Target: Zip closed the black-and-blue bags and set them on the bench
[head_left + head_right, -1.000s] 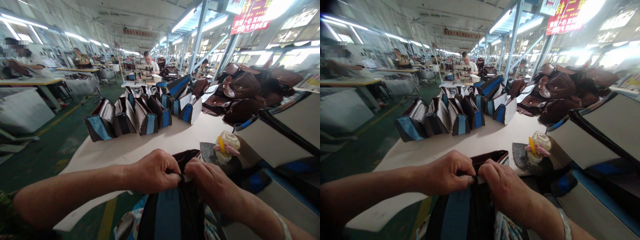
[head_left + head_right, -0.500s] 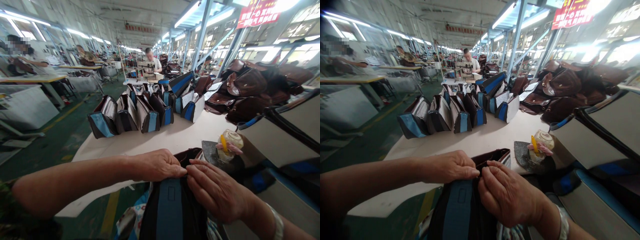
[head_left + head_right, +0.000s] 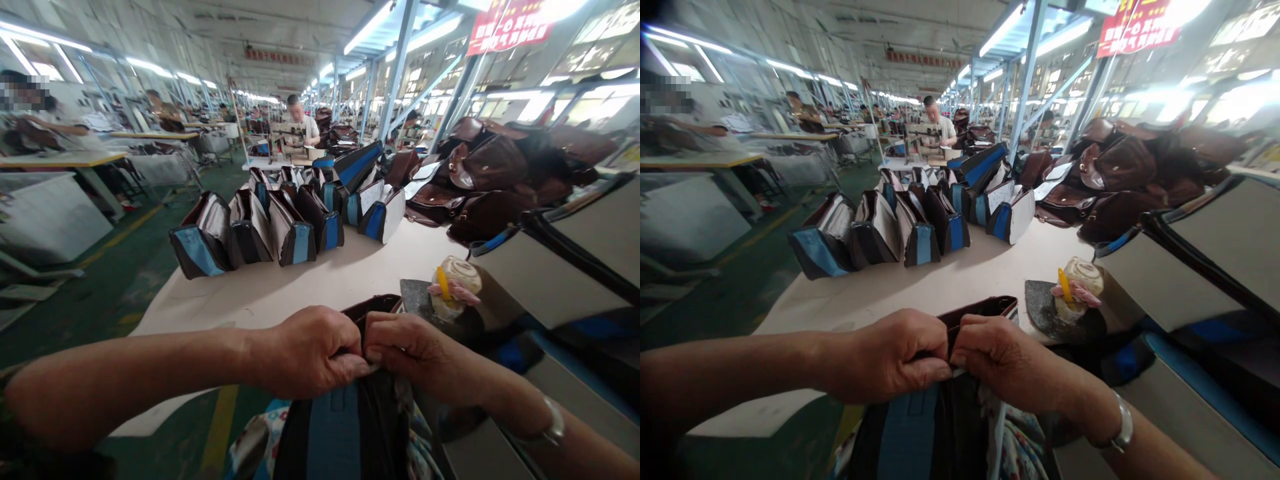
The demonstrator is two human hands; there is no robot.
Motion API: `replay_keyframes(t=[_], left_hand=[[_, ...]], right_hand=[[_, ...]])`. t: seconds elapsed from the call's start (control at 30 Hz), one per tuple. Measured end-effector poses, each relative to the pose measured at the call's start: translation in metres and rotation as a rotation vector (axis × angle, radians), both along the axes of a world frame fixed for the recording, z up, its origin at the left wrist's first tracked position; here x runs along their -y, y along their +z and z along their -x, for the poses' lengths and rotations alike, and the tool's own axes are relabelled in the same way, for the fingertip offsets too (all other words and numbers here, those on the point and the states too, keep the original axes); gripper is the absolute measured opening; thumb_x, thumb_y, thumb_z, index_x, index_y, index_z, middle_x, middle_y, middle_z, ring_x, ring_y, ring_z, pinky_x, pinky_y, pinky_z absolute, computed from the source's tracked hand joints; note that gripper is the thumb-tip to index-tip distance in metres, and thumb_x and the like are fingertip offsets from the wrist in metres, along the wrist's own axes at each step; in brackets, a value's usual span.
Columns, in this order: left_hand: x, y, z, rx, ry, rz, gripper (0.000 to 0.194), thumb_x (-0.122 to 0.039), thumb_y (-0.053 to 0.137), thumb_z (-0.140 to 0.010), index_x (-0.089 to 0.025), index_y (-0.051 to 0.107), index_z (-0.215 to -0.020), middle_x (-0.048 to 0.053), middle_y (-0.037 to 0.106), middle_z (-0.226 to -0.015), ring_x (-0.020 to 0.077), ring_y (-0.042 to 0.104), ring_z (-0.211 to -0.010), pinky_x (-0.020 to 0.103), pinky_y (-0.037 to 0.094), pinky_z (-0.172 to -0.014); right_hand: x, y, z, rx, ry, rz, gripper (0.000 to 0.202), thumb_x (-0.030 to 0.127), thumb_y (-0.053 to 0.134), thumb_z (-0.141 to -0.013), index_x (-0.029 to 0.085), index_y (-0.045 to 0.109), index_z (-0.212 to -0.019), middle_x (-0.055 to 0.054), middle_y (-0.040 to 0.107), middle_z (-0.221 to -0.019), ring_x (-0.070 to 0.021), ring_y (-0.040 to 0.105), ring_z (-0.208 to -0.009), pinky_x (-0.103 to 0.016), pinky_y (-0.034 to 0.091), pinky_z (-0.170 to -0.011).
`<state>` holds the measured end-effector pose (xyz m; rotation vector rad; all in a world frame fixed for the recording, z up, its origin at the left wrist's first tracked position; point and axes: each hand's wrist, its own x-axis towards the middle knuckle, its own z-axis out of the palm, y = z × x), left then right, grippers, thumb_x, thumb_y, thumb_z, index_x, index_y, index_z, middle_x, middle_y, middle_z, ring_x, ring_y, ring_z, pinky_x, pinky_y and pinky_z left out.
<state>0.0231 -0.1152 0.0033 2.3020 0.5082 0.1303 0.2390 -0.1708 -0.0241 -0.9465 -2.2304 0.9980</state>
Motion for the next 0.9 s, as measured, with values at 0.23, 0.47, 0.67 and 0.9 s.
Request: replay_keyframes(t=[0.23, 0.47, 0.67, 0.9], left_hand=[[-0.019, 0.001, 0.011, -0.039, -0.019, 0.303, 0.045, -0.054, 0.056, -0.096, -0.014, 0.064, -0.078, -0.002, 0.052, -0.070, 0.0121, 0.045, -0.065, 0.024, 0.036, -0.059], [-0.026, 0.018, 0.016, -0.131, -0.100, 0.184, 0.042, -0.049, 0.046, -0.102, -0.017, 0.059, -0.078, -0.002, 0.050, -0.072, 0.0128, 0.046, -0.068, 0.024, 0.036, -0.062], [-0.024, 0.016, 0.017, -0.102, -0.230, 0.074, 0.040, -0.043, 0.048, -0.102, -0.020, 0.041, -0.069, -0.004, 0.042, -0.069, 0.0127, 0.042, -0.066, 0.026, 0.035, -0.064], [-0.014, 0.006, 0.016, -0.078, -0.181, 0.024, 0.036, -0.040, 0.046, -0.102, -0.019, 0.045, -0.073, -0.001, 0.052, -0.077, 0.0142, 0.048, -0.073, 0.026, 0.038, -0.069]], right_hand=[[0.009, -0.013, 0.002, -0.097, -0.120, 0.039, 0.034, 0.036, 0.044, -0.107, 0.020, 0.051, -0.078, 0.001, 0.048, -0.081, -0.0139, 0.045, -0.072, -0.028, 0.036, -0.065], [0.006, 0.005, 0.005, -0.138, -0.092, 0.287, 0.043, 0.047, 0.045, -0.106, 0.019, 0.047, -0.074, 0.004, 0.040, -0.075, -0.0119, 0.037, -0.068, -0.026, 0.031, -0.060], [0.010, 0.011, 0.019, -0.095, -0.106, 0.176, 0.028, 0.013, 0.059, -0.091, 0.019, 0.045, -0.068, 0.006, 0.043, -0.069, -0.0088, 0.037, -0.062, -0.023, 0.029, -0.055], [0.029, -0.009, 0.029, -0.165, -0.364, -0.218, 0.025, 0.010, 0.055, -0.086, 0.020, 0.044, -0.065, 0.002, 0.048, -0.068, -0.0120, 0.046, -0.065, -0.026, 0.034, -0.060]])
